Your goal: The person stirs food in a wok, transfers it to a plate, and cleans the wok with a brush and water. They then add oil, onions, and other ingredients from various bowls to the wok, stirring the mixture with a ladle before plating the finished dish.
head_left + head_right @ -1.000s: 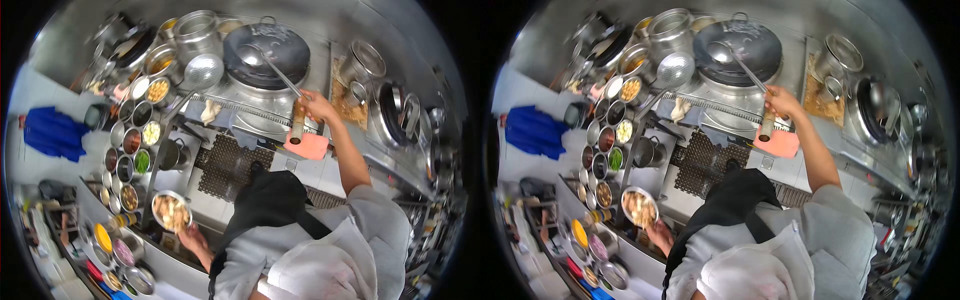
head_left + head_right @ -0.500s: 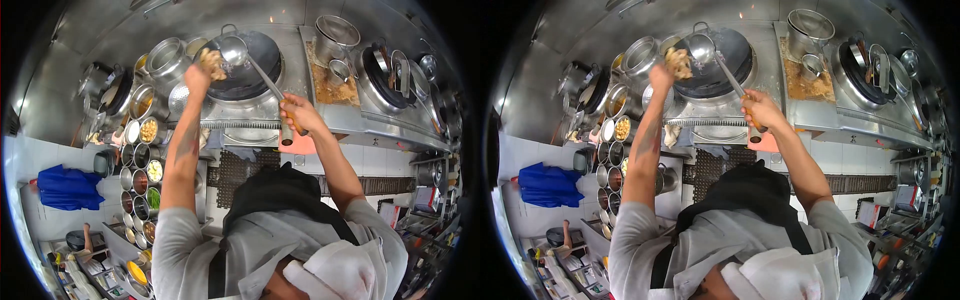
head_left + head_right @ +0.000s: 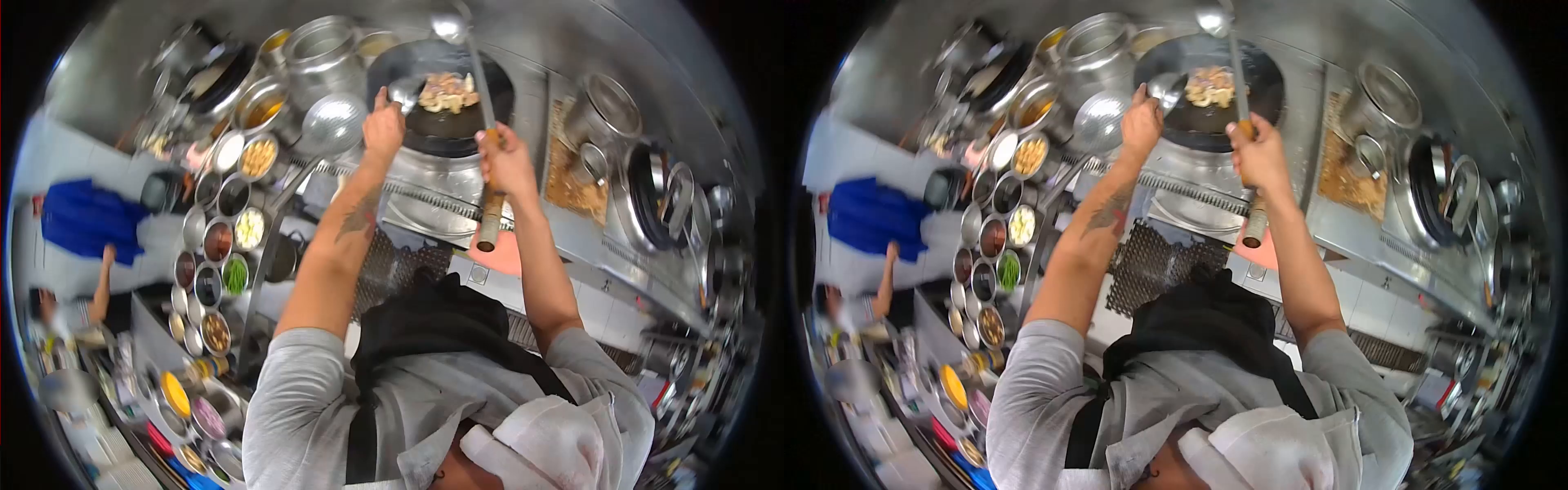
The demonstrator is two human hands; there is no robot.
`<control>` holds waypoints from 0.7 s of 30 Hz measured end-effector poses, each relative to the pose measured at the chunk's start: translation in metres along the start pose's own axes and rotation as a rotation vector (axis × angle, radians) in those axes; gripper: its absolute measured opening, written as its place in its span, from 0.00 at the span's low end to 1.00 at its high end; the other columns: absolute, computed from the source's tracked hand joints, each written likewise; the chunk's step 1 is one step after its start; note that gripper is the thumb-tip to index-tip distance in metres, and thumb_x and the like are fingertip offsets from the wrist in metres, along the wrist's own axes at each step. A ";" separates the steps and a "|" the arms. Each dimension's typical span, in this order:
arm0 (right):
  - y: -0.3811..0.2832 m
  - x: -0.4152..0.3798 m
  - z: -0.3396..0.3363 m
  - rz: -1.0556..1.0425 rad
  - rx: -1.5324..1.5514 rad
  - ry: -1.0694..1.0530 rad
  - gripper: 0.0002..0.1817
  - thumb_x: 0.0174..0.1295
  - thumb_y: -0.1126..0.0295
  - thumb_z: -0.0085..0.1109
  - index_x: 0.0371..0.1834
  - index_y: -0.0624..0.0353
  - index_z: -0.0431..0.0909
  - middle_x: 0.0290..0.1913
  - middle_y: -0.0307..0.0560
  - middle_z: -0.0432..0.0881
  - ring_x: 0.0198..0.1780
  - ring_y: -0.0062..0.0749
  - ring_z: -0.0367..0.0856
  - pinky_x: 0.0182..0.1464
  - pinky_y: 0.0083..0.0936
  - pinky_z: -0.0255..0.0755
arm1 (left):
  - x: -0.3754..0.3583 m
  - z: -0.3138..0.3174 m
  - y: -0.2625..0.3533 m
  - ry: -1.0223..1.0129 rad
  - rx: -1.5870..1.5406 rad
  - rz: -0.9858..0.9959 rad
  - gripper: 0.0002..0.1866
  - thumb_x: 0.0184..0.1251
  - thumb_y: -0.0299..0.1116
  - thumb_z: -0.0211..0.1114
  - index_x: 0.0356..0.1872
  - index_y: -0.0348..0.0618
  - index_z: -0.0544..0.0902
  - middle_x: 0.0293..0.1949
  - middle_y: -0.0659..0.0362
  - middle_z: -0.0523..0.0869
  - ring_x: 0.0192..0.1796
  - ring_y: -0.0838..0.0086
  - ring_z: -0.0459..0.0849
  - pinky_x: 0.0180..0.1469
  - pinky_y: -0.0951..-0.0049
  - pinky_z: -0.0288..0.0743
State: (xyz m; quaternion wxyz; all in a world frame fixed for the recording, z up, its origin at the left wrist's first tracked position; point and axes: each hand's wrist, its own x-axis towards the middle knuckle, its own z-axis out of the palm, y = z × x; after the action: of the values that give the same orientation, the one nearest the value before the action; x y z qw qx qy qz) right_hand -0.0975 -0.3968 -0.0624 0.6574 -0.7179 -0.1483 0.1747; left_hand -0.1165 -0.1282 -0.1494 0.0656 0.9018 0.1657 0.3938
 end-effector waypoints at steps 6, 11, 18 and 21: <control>0.027 -0.011 0.091 0.361 1.343 -1.115 0.19 0.78 0.56 0.41 0.52 0.62 0.74 0.18 0.33 0.63 0.14 0.18 0.60 0.15 0.19 0.61 | -0.179 -0.176 -0.056 0.345 -0.822 -1.172 0.09 0.66 0.33 0.67 0.31 0.37 0.81 0.26 0.55 0.84 0.21 0.73 0.80 0.27 0.68 0.76; -0.016 -0.056 0.182 0.646 1.541 -1.298 0.18 0.61 0.60 0.69 0.21 0.53 0.71 0.11 0.26 0.64 0.11 0.12 0.59 0.16 0.13 0.60 | -0.511 -0.355 -0.058 1.176 -0.517 -1.440 0.10 0.72 0.34 0.64 0.31 0.41 0.81 0.22 0.59 0.83 0.24 0.72 0.84 0.28 0.72 0.78; -0.049 -0.056 0.274 0.331 1.367 -1.285 0.16 0.62 0.64 0.67 0.22 0.54 0.70 0.09 0.30 0.62 0.12 0.15 0.61 0.22 0.12 0.63 | -0.749 -0.547 0.121 2.032 -0.075 -1.543 0.15 0.75 0.41 0.58 0.39 0.35 0.76 0.35 0.49 0.85 0.29 0.65 0.86 0.27 0.67 0.79; -0.064 -0.073 0.299 0.232 1.304 -1.238 0.14 0.64 0.63 0.63 0.26 0.55 0.70 0.09 0.29 0.60 0.12 0.17 0.60 0.26 0.12 0.65 | -0.788 -0.576 0.174 2.319 -0.147 -1.167 0.27 0.75 0.54 0.56 0.52 0.35 0.73 0.49 0.47 0.81 0.41 0.57 0.87 0.37 0.63 0.84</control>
State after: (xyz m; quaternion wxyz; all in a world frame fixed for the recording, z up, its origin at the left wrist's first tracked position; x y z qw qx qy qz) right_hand -0.2955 -0.1566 -0.0172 0.7144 0.0086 -0.2737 0.6439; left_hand -0.9952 -0.5738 -0.2561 0.0947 -0.1726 0.4693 0.8608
